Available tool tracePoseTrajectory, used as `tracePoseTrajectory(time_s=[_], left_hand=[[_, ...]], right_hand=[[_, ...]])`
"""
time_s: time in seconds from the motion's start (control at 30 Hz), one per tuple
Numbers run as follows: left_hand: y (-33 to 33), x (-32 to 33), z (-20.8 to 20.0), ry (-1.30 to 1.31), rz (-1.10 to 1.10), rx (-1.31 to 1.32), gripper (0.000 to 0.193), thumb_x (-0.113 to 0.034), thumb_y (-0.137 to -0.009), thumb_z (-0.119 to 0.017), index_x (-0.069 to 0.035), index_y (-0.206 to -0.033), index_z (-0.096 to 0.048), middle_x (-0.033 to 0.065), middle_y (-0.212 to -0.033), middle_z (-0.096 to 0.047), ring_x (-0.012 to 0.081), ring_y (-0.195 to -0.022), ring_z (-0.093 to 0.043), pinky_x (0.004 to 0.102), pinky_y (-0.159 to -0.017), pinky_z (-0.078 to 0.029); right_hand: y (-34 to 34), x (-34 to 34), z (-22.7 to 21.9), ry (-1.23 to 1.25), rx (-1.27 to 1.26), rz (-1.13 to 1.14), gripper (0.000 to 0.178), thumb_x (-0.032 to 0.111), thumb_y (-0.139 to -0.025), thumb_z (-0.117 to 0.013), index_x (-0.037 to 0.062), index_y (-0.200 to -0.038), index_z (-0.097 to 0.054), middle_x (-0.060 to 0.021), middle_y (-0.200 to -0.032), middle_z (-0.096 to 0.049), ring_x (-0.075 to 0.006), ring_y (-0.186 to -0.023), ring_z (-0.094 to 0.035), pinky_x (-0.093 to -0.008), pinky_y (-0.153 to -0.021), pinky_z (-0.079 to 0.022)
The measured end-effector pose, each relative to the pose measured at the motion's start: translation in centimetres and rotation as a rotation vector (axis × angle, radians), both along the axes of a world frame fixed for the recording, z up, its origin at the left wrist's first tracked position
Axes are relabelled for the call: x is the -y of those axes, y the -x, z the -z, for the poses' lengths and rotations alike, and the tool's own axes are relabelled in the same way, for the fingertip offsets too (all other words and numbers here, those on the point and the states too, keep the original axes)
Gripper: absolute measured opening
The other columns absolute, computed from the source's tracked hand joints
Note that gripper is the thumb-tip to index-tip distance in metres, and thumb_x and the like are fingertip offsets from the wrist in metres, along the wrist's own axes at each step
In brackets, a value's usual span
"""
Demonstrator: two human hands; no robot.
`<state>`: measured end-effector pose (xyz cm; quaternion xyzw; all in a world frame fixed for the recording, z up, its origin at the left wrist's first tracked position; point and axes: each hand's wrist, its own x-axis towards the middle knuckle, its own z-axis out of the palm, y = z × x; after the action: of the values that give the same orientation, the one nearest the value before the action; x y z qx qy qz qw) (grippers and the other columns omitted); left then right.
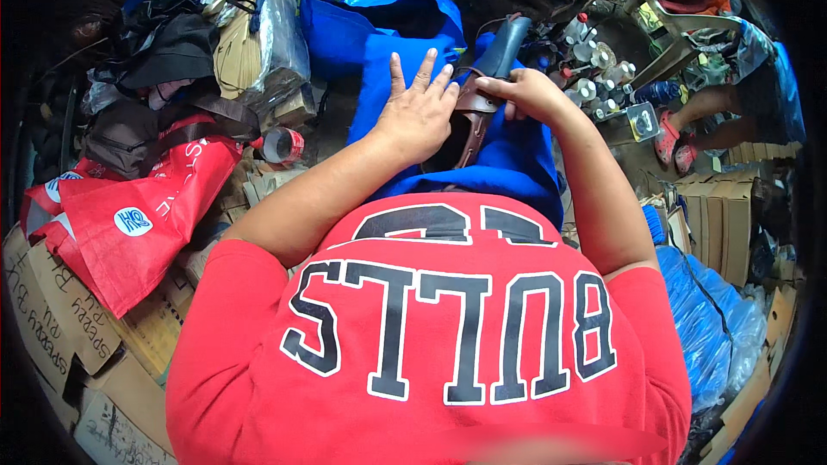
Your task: Stitching and assembling leather shoe components in a workshop.
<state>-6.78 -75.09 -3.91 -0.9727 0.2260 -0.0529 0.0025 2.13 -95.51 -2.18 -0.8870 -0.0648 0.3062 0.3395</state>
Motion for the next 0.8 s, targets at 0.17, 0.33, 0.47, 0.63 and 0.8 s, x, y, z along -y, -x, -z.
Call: tracePoseTrajectory(time_s=[0.17, 0.33, 0.47, 0.63, 0.8], left_hand=[[-1.2, 1.4, -1.3, 0.207, -0.012, 0.061, 0.054, -0.019, -0.078, -0.056, -0.008, -0.131, -0.047, 0.0164, -0.143, -0.037, 0.0342, -0.139, -0.022, 0.0679, -0.105, -0.008], [-4.5, 3.1, -1.5, 0.729, 0.098, -0.011, 0.055, -0.021, -0.077, -0.066, -0.005, -0.127, -0.049, 0.0180, -0.130, -0.048, 0.0365, -0.118, -0.048, 0.0409, -0.100, -0.039], [-8.3, 0.8, -1.7, 0.793, -0.142, -0.221, 0.042, -0.018, -0.077, -0.067, -0.003, -0.115, -0.056, 0.0188, -0.115, -0.057, 0.0334, -0.093, -0.062, 0.0383, -0.083, -0.049], [-7.0, 0.3, -2.6, 0.677, 0.146, 0.361, 0.040, -0.013, -0.073, -0.071, -0.006, -0.111, -0.059, 0.0143, -0.114, -0.054, 0.0313, -0.102, -0.055, 0.0393, -0.088, -0.046], [-6.2, 4.2, -4.0, 0.981, 0.192, -0.124, 0.048, -0.028, -0.075, -0.073, -0.001, -0.112, -0.057, 0.0174, -0.102, -0.058, 0.0284, -0.093, -0.061, 0.0331, -0.081, -0.049]], right_hand=[[0.6, 3.5, 0.6, -0.359, -0.041, 0.217, 0.049, 0.052, -0.084, -0.061, 0.0033, -0.082, -0.063, -0.0028, -0.061, -0.059, -0.0093, -0.054, -0.053, -0.0225, -0.053, -0.043], [1.2, 5.5, 0.0, -0.337, 0.218, 0.060, 0.037, 0.038, -0.090, -0.060, 0.0065, -0.070, -0.058, 0.0042, -0.062, -0.050, -0.0051, -0.058, -0.045, -0.0227, -0.054, -0.036], [1.7, 9.4, -1.5, -0.070, 0.084, 0.070, 0.039, 0.036, -0.087, -0.061, 0.0010, -0.072, -0.063, -0.0030, -0.063, -0.060, -0.0109, -0.058, -0.053, -0.0273, -0.057, -0.043], [1.8, 11.3, -1.1, 0.222, 0.015, -0.054, 0.035, 0.037, -0.083, -0.064, 0.0064, -0.099, -0.068, -0.0141, -0.086, -0.069, -0.0230, -0.080, -0.066, -0.0353, -0.074, -0.050], [-1.6, 7.6, -0.5, -0.060, 0.398, 0.130, 0.047, 0.034, -0.081, -0.068, 0.0088, -0.120, -0.059, -0.0138, -0.087, -0.067, -0.0183, -0.080, -0.064, -0.0313, -0.073, -0.051]])
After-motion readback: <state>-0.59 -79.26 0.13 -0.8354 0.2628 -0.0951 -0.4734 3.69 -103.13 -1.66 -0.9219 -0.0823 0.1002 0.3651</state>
